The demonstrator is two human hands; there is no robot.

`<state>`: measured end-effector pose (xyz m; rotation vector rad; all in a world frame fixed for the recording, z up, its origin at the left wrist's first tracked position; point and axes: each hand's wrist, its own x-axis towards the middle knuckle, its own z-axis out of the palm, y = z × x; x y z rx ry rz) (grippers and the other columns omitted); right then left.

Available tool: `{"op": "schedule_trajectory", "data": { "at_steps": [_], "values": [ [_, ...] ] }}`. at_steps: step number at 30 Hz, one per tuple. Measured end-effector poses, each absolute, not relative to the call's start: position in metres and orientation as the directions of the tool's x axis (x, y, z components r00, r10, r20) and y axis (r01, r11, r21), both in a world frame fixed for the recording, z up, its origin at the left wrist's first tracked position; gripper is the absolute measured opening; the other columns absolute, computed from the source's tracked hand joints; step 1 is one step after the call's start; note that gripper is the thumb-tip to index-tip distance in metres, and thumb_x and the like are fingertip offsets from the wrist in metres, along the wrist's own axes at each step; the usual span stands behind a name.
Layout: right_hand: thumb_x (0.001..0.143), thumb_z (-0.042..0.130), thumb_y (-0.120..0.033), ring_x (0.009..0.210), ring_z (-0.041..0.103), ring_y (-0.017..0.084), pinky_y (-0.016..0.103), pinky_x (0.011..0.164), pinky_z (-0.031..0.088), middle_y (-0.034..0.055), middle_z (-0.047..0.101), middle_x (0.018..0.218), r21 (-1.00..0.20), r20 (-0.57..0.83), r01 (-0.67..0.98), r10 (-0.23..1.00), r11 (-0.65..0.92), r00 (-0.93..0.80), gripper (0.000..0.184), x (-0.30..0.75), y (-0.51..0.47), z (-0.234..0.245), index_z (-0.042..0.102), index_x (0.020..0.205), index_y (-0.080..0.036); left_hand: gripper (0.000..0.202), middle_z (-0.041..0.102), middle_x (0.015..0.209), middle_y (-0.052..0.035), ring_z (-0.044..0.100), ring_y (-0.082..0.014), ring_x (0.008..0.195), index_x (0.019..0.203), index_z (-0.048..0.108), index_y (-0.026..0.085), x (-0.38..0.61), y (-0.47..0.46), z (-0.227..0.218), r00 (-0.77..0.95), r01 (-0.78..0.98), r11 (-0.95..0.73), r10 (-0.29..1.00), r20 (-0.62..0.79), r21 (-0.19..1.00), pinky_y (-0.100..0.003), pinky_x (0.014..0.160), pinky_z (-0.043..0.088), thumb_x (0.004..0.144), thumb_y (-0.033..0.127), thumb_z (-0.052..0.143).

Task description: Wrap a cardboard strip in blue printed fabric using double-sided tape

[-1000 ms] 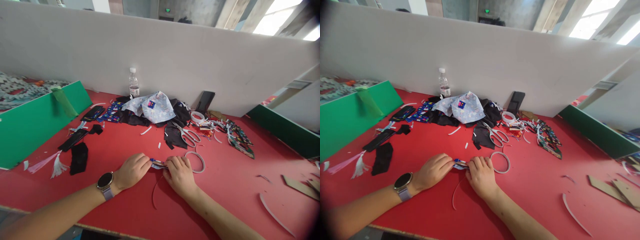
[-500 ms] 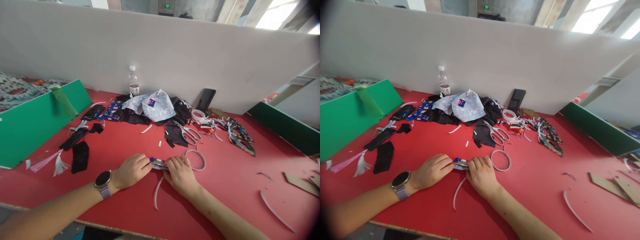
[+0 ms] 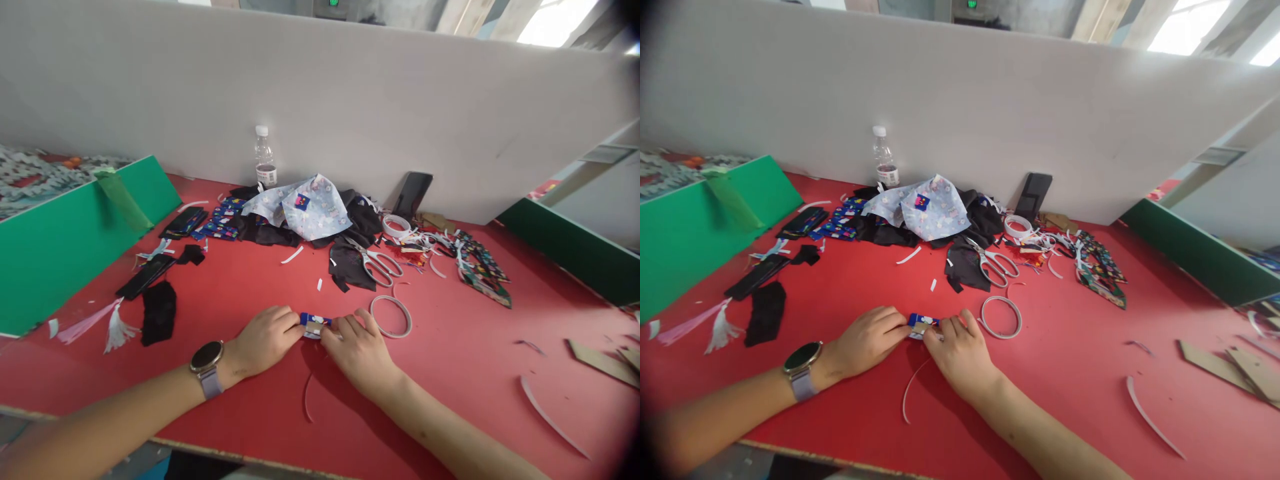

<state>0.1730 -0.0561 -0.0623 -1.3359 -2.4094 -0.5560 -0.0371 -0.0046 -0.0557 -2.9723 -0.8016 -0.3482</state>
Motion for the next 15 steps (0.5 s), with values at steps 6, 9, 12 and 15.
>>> {"op": "schedule_trajectory", "data": {
  "at_steps": [6, 9, 12, 15],
  "values": [
    [0.08, 0.052, -0.006, 0.062, 0.049, 0.015, 0.036, 0.09, 0.026, 0.0, 0.057, 0.064, 0.156, 0.467, 0.871, 0.743, 0.465, -0.48, 0.018, 0.1699, -0.0552, -0.0593, 0.059, 0.076, -0.022, 0.022, 0.061, 0.085, -0.004, 0.054, -0.0161, 0.082, 0.091, 0.066, 0.018, -0.037, -0.0014, -0.0531, 0.795, 0.517, -0.811, 0.573, 0.196, 0.273, -0.027, 0.073, 0.045, 0.093, 0.02, 0.045],
    [0.079, 0.053, -0.007, 0.062, 0.049, 0.015, 0.036, 0.091, 0.025, -0.0005, 0.057, 0.064, 0.142, 0.446, 0.875, 0.759, 0.463, -0.474, 0.017, 0.1699, -0.0539, -0.0597, 0.059, 0.076, -0.023, 0.02, 0.064, 0.086, -0.0038, 0.055, -0.0159, 0.083, 0.092, 0.067, 0.018, -0.0374, 0.0004, -0.0543, 0.783, 0.508, -0.79, 0.59, 0.2, 0.344, -0.027, 0.075, 0.046, 0.092, 0.022, 0.047],
    [0.079, 0.054, -0.007, 0.063, 0.05, 0.015, 0.037, 0.091, 0.025, -0.0006, 0.057, 0.065, 0.133, 0.424, 0.876, 0.772, 0.464, -0.474, 0.017, 0.1712, -0.0529, -0.0619, 0.06, 0.077, -0.023, 0.02, 0.066, 0.085, -0.0042, 0.056, -0.0163, 0.082, 0.089, 0.068, 0.018, -0.0371, 0.0024, -0.0545, 0.779, 0.505, -0.784, 0.594, 0.2, 0.362, -0.028, 0.075, 0.046, 0.091, 0.023, 0.049],
    [0.079, 0.054, -0.007, 0.065, 0.051, 0.016, 0.038, 0.091, 0.024, -0.0002, 0.058, 0.067, 0.136, 0.42, 0.873, 0.771, 0.467, -0.478, 0.017, 0.1726, -0.0516, -0.0652, 0.06, 0.077, -0.023, 0.018, 0.067, 0.083, -0.0035, 0.057, -0.0158, 0.08, 0.087, 0.067, 0.018, -0.0356, 0.0057, -0.0533, 0.776, 0.499, -0.772, 0.6, 0.195, 0.393, -0.027, 0.074, 0.045, 0.091, 0.022, 0.05]
  ]
}}
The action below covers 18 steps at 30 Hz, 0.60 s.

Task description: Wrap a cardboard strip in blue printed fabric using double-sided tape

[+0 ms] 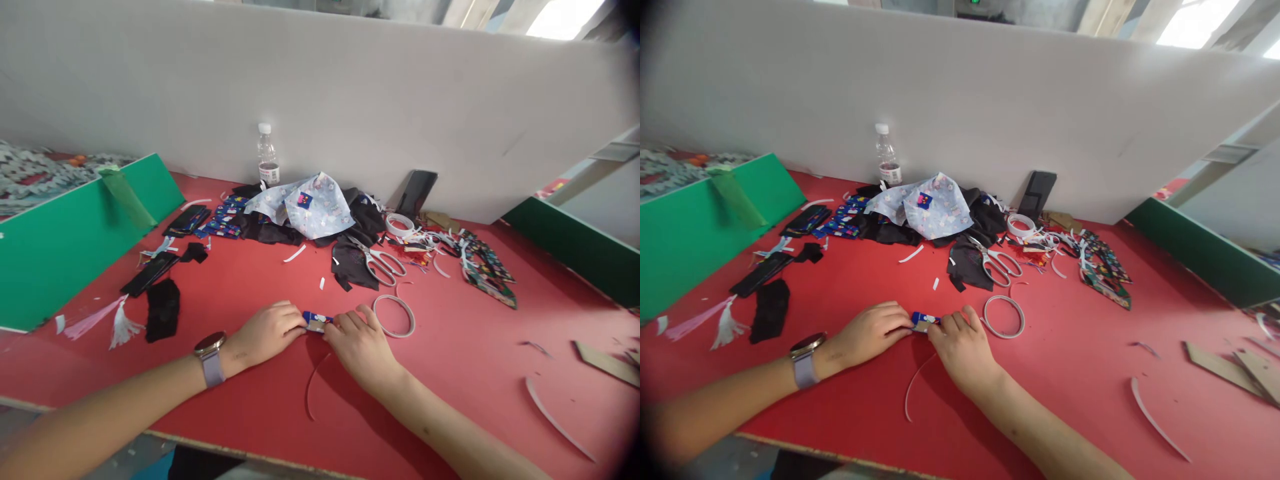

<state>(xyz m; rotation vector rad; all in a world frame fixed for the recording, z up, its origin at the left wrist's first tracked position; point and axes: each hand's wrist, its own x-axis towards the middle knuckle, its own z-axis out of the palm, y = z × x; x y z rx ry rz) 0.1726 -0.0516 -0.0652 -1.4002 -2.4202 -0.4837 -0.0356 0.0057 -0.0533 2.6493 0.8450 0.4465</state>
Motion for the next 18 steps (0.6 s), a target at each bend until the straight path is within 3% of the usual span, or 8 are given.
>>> {"op": "schedule_trajectory", "data": {
  "at_steps": [9, 18],
  "values": [
    [0.084, 0.058, -0.02, 0.068, 0.051, 0.015, 0.034, 0.086, 0.027, 0.0006, 0.06, 0.071, 0.013, 0.409, 0.891, 0.811, 0.454, -0.419, 0.007, 0.174, -0.047, -0.066, 0.063, 0.08, -0.021, 0.019, 0.066, 0.076, -0.0027, 0.06, -0.015, 0.075, 0.077, 0.067, 0.018, -0.027, 0.016, -0.045, 0.727, 0.554, -0.656, 0.681, 0.085, 0.512, -0.024, 0.067, 0.044, 0.088, 0.02, 0.052],
    [0.086, 0.055, -0.022, 0.07, 0.053, 0.015, 0.032, 0.082, 0.028, 0.0011, 0.061, 0.074, -0.125, 0.324, 0.897, 0.872, 0.425, -0.368, 0.011, 0.175, -0.043, -0.061, 0.061, 0.078, -0.021, 0.015, 0.064, 0.07, -0.0017, 0.058, -0.0142, 0.064, 0.072, 0.063, 0.018, -0.021, 0.019, -0.047, 0.658, 0.642, -0.56, 0.753, -0.002, 0.523, -0.023, 0.055, 0.037, 0.082, 0.018, 0.052]
  ]
}}
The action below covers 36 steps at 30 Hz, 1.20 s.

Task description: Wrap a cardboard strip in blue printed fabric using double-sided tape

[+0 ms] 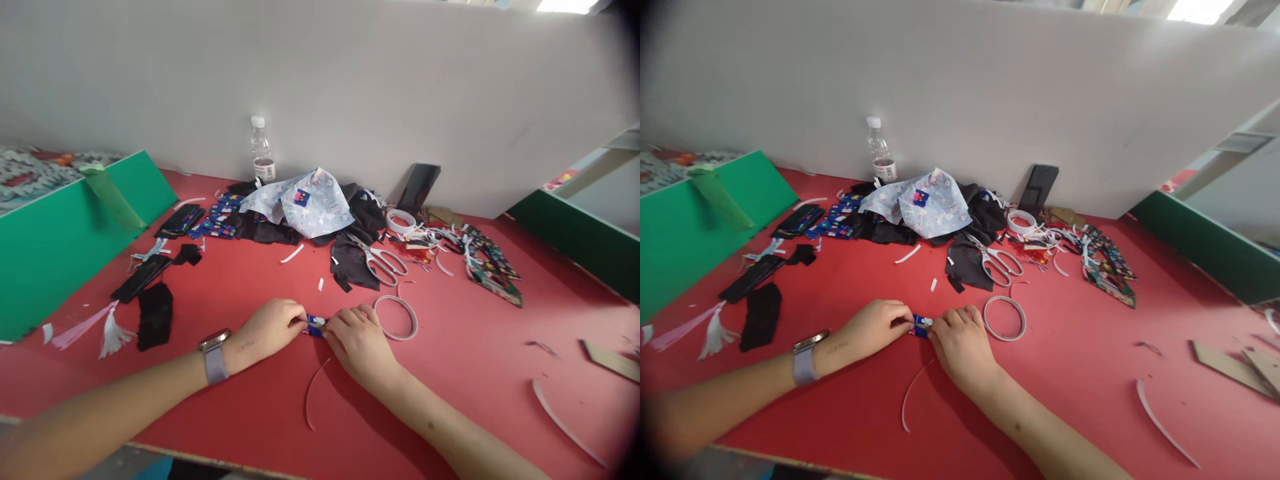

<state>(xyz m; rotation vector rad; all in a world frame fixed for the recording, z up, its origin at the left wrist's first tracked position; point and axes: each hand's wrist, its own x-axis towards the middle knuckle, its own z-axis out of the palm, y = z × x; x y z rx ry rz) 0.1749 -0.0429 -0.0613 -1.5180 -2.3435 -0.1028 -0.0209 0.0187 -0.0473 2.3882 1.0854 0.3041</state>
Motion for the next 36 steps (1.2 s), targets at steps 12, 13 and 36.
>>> {"op": "schedule_trajectory", "data": {
  "at_steps": [12, 13, 36],
  "values": [
    [0.084, 0.058, -0.023, 0.067, 0.052, 0.015, 0.032, 0.079, 0.03, 0.0014, 0.062, 0.073, -0.162, 0.301, 0.9, 0.889, 0.405, -0.346, 0.01, 0.174, -0.039, -0.063, 0.063, 0.075, -0.019, 0.014, 0.06, 0.061, 0.0033, 0.053, -0.0131, 0.054, 0.066, 0.056, 0.02, -0.018, 0.039, -0.051, 0.558, 0.734, -0.391, 0.813, -0.166, 0.555, -0.023, 0.047, 0.027, 0.07, 0.03, 0.066],
    [0.083, 0.058, -0.023, 0.068, 0.052, 0.015, 0.031, 0.079, 0.03, 0.0016, 0.062, 0.073, -0.166, 0.293, 0.9, 0.891, 0.403, -0.345, 0.01, 0.175, -0.039, -0.062, 0.063, 0.075, -0.019, 0.016, 0.06, 0.06, 0.0035, 0.053, -0.0129, 0.053, 0.065, 0.056, 0.02, -0.018, 0.041, -0.051, 0.56, 0.735, -0.394, 0.811, -0.168, 0.552, -0.023, 0.046, 0.026, 0.069, 0.031, 0.067],
    [0.086, 0.055, -0.025, 0.072, 0.053, 0.016, 0.03, 0.079, 0.03, 0.0038, 0.063, 0.076, -0.171, 0.196, 0.917, 0.924, 0.361, -0.328, 0.015, 0.174, -0.039, -0.057, 0.064, 0.077, -0.017, 0.02, 0.059, 0.084, -0.0037, 0.055, -0.018, 0.084, 0.081, 0.062, 0.017, -0.002, 0.006, -0.04, 0.751, 0.605, -0.717, 0.658, 0.051, 0.346, -0.029, 0.073, 0.045, 0.092, 0.017, 0.045]
  ]
}}
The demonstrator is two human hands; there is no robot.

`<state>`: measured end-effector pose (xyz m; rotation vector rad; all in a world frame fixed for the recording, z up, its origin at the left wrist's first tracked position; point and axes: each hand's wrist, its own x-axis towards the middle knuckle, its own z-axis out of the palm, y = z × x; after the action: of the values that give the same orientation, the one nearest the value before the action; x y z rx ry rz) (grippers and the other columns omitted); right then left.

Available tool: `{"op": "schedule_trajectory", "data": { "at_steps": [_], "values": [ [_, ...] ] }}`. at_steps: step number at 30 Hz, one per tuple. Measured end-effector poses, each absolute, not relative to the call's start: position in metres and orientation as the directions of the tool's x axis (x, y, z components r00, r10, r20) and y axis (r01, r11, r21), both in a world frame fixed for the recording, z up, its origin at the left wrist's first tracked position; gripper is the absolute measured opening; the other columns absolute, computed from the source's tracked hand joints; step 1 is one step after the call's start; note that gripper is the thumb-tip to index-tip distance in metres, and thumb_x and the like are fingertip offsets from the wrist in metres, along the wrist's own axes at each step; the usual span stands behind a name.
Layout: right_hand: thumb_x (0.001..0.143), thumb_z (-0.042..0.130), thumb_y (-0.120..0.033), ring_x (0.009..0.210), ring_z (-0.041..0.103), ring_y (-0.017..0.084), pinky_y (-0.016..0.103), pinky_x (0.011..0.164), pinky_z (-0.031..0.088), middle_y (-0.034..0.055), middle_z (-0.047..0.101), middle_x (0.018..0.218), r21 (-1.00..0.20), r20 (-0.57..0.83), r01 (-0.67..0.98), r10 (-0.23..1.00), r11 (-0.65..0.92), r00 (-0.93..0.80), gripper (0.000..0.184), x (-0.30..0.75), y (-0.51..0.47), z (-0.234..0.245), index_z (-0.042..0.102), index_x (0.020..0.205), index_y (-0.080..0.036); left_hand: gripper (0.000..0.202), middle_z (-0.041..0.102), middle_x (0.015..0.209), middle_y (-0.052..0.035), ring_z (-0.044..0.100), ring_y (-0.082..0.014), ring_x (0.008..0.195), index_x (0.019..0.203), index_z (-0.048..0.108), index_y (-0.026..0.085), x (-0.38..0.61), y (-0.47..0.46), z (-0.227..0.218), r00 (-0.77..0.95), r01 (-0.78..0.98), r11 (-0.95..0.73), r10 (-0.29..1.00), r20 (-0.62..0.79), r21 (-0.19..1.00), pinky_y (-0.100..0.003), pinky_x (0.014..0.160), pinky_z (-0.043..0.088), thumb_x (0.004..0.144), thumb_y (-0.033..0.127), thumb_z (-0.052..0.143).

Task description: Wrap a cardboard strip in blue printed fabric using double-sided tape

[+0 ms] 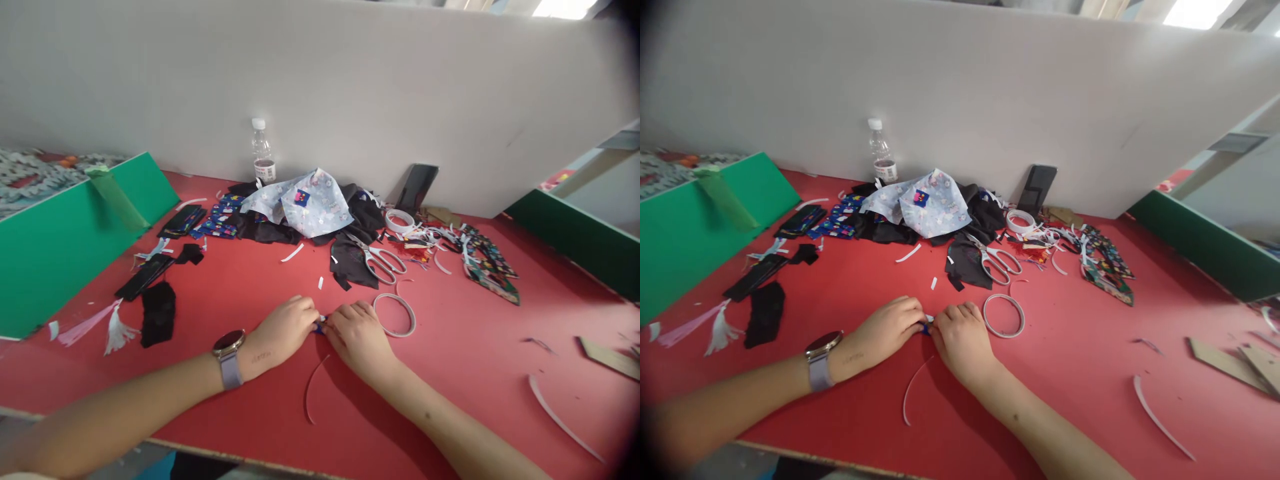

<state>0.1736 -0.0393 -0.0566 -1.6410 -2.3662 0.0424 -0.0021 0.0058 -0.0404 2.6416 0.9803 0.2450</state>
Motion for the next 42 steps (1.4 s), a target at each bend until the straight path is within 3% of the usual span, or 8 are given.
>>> {"op": "schedule_trajectory", "data": {
  "at_steps": [9, 15, 21, 27, 33, 39, 42],
  "values": [
    [0.085, 0.056, -0.024, 0.071, 0.053, 0.017, 0.031, 0.079, 0.031, 0.0036, 0.062, 0.075, -0.175, 0.206, 0.918, 0.925, 0.357, -0.32, 0.014, 0.174, -0.038, -0.06, 0.064, 0.075, -0.017, 0.026, 0.056, 0.082, -0.0028, 0.054, -0.0155, 0.081, 0.076, 0.06, 0.017, -0.002, 0.006, -0.042, 0.748, 0.613, -0.708, 0.663, 0.032, 0.351, -0.026, 0.07, 0.04, 0.094, 0.023, 0.043],
    [0.086, 0.057, -0.024, 0.072, 0.054, 0.017, 0.032, 0.08, 0.032, 0.0039, 0.063, 0.077, -0.196, 0.201, 0.914, 0.927, 0.356, -0.317, 0.014, 0.174, -0.04, -0.058, 0.064, 0.077, -0.017, 0.024, 0.055, 0.082, -0.0035, 0.053, -0.0166, 0.079, 0.077, 0.059, 0.018, 0.003, 0.003, -0.04, 0.725, 0.663, -0.702, 0.688, 0.011, 0.26, -0.027, 0.068, 0.04, 0.094, 0.022, 0.042],
    [0.078, 0.069, -0.035, 0.079, 0.054, 0.018, 0.032, 0.079, 0.035, 0.0026, 0.063, 0.084, -0.371, 0.139, 0.837, 0.915, 0.403, -0.38, 0.017, 0.188, -0.045, -0.054, 0.064, 0.083, -0.02, 0.017, 0.055, 0.084, -0.0052, 0.052, -0.0194, 0.077, 0.081, 0.058, 0.017, 0.009, 0.001, -0.038, 0.709, 0.703, -0.699, 0.704, -0.049, 0.133, -0.03, 0.066, 0.041, 0.087, 0.008, 0.044],
    [0.076, 0.072, -0.027, 0.078, 0.053, 0.016, 0.03, 0.076, 0.036, 0.0018, 0.063, 0.084, -0.433, 0.171, 0.808, 0.917, 0.398, -0.36, 0.015, 0.192, -0.046, -0.06, 0.062, 0.083, -0.019, 0.017, 0.055, 0.084, -0.0062, 0.053, -0.0212, 0.077, 0.082, 0.057, 0.017, 0.012, -0.002, -0.034, 0.707, 0.707, -0.7, 0.704, -0.071, 0.097, -0.031, 0.066, 0.042, 0.085, 0.006, 0.045],
    [0.085, 0.059, -0.02, 0.075, 0.052, 0.017, 0.03, 0.073, 0.035, 0.0039, 0.061, 0.08, -0.382, 0.146, 0.847, 0.929, 0.37, -0.34, 0.011, 0.187, -0.041, -0.055, 0.06, 0.075, -0.016, 0.018, 0.055, 0.085, -0.006, 0.053, -0.0204, 0.077, 0.083, 0.057, 0.017, 0.011, -0.002, -0.033, 0.703, 0.711, -0.696, 0.707, -0.082, 0.098, -0.031, 0.066, 0.043, 0.086, 0.005, 0.044],
    [0.084, 0.055, -0.017, 0.074, 0.053, 0.016, 0.029, 0.071, 0.035, 0.0045, 0.06, 0.078, -0.307, 0.113, 0.894, 0.945, 0.326, -0.306, 0.011, 0.18, -0.041, -0.053, 0.06, 0.074, -0.015, 0.015, 0.054, 0.085, -0.0061, 0.053, -0.0214, 0.078, 0.085, 0.056, 0.019, 0.011, -0.003, -0.037, 0.704, 0.708, -0.696, 0.709, -0.038, 0.119, -0.032, 0.066, 0.043, 0.092, 0.024, 0.043],
    [0.084, 0.056, -0.018, 0.073, 0.054, 0.016, 0.029, 0.071, 0.036, 0.004, 0.06, 0.077, -0.27, 0.126, 0.909, 0.948, 0.317, -0.293, 0.012, 0.178, -0.04, -0.055, 0.061, 0.073, -0.015, 0.015, 0.054, 0.086, -0.0068, 0.053, -0.0217, 0.078, 0.086, 0.057, 0.019, 0.014, -0.004, -0.036, 0.693, 0.72, -0.685, 0.719, -0.055, 0.117, -0.032, 0.067, 0.043, 0.092, 0.023, 0.043]
  ]
}}
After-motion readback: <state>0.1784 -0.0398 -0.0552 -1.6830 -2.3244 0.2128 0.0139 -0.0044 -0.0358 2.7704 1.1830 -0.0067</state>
